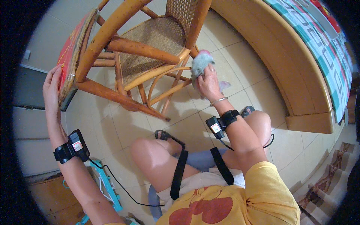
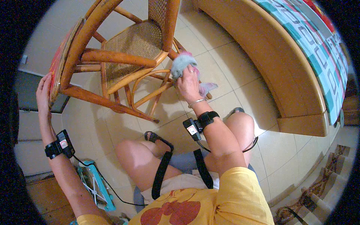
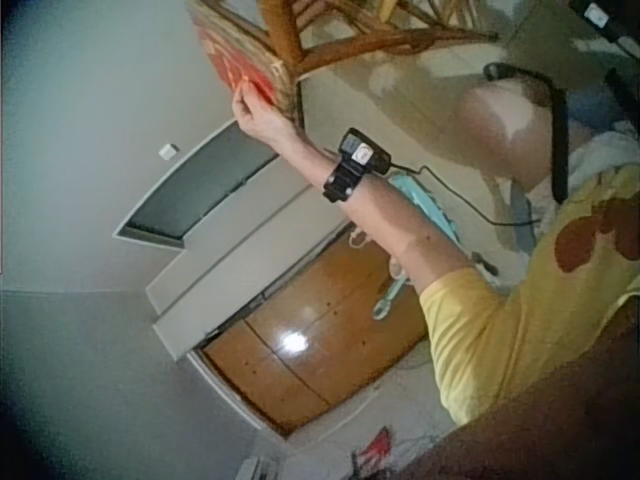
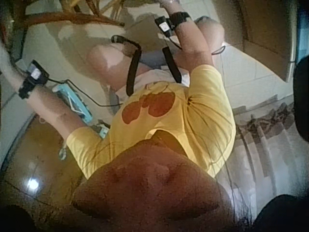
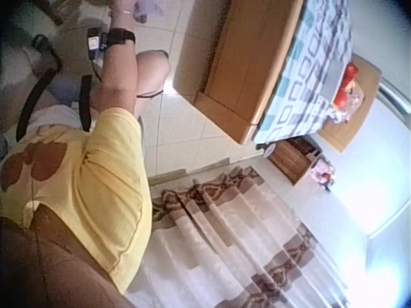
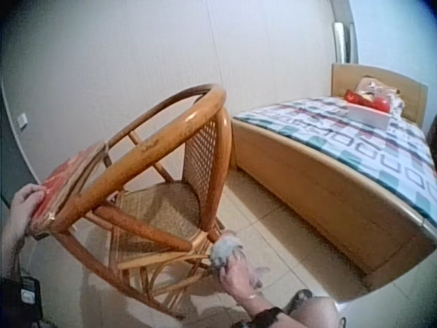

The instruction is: The person wipes a small round stool and then a rattan chair with a cloth. They sit on a blue plastic stool, lift the chair, and wipe the legs, seat, and backrest.

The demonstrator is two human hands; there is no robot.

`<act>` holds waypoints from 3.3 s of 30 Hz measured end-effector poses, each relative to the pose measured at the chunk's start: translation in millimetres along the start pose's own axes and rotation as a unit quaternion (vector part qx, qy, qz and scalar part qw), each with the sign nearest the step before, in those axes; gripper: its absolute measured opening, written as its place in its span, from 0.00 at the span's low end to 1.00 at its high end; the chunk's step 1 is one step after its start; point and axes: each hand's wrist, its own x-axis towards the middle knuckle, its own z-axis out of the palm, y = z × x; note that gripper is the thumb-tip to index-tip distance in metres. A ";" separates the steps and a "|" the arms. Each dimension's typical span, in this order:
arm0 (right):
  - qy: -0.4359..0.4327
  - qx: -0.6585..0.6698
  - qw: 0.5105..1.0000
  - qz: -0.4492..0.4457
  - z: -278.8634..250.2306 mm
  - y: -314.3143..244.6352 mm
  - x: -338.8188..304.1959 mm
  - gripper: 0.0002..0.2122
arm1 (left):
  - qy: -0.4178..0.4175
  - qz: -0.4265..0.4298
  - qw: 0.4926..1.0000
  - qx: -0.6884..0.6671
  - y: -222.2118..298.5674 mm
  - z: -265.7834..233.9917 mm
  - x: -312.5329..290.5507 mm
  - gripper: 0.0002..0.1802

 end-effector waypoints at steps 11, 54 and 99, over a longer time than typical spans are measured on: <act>-0.077 0.032 0.996 -0.010 5.9 -74.3 -34.5 0.17 | 0.011 0.012 0.999 0.045 15.0 7.0 -7.9 0.20; -0.177 -0.176 0.967 0.042 29.6 11.6 -52.9 0.18 | 0.008 0.015 0.999 0.051 11.6 2.8 -3.0 0.21; -0.338 0.151 0.929 0.000 76.7 -175.2 -87.9 0.14 | 0.070 0.105 0.991 0.048 53.8 34.1 -37.2 0.12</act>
